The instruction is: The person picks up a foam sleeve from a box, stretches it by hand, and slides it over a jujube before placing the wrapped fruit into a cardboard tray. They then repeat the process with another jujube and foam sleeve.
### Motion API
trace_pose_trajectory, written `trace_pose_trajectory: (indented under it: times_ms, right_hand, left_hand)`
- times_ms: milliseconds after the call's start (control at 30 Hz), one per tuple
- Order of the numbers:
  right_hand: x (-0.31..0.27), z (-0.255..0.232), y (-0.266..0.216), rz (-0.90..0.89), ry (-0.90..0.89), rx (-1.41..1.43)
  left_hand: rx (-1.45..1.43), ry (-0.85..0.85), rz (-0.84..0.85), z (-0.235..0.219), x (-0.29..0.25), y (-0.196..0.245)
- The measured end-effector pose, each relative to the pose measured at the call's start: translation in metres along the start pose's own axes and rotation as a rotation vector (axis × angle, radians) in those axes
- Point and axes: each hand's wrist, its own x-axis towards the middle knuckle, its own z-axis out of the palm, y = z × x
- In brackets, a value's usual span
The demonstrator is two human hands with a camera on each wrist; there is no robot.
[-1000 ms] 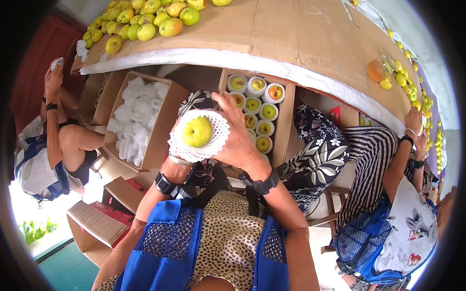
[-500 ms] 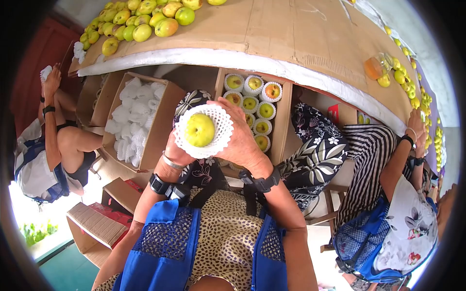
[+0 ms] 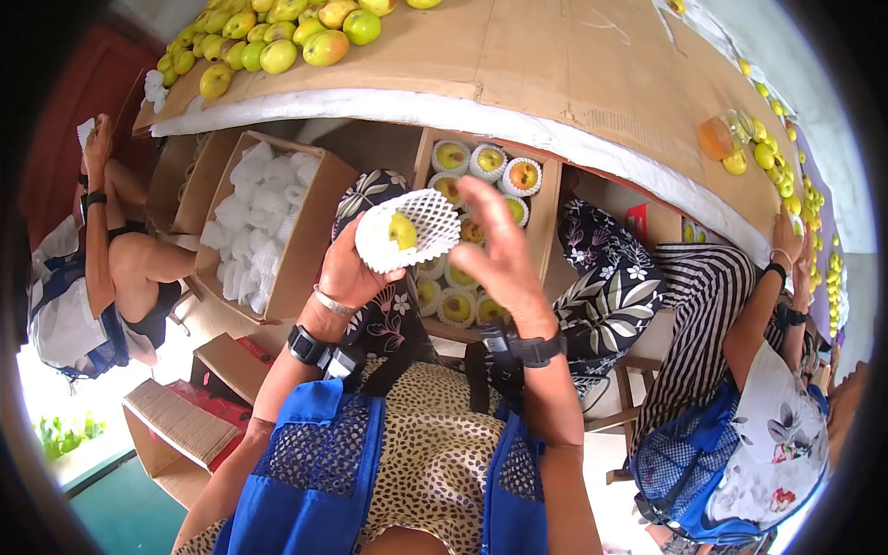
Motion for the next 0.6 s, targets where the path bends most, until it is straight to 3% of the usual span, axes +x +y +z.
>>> trace_pose_trajectory:
  times_ms: [67,233,333,600]
  right_hand:
    - [0.002,-0.011,-0.004,-0.094,0.037,0.129]
    - [0.002,-0.002,-0.008,-0.129,-0.045,-0.243]
    - [0.003,0.005,-0.008,-0.141,-0.065,-0.314]
    - [0.002,0.011,0.004,-0.116,-0.119,-0.207]
  left_hand:
    - [0.069,0.030,0.035,0.003,0.000,-0.001]
    - [0.061,0.049,0.067,0.014,0.001,-0.001]
    - [0.128,0.034,0.118,0.013,-0.002,-0.002]
    - [0.268,0.050,0.195,0.016,-0.001,-0.004]
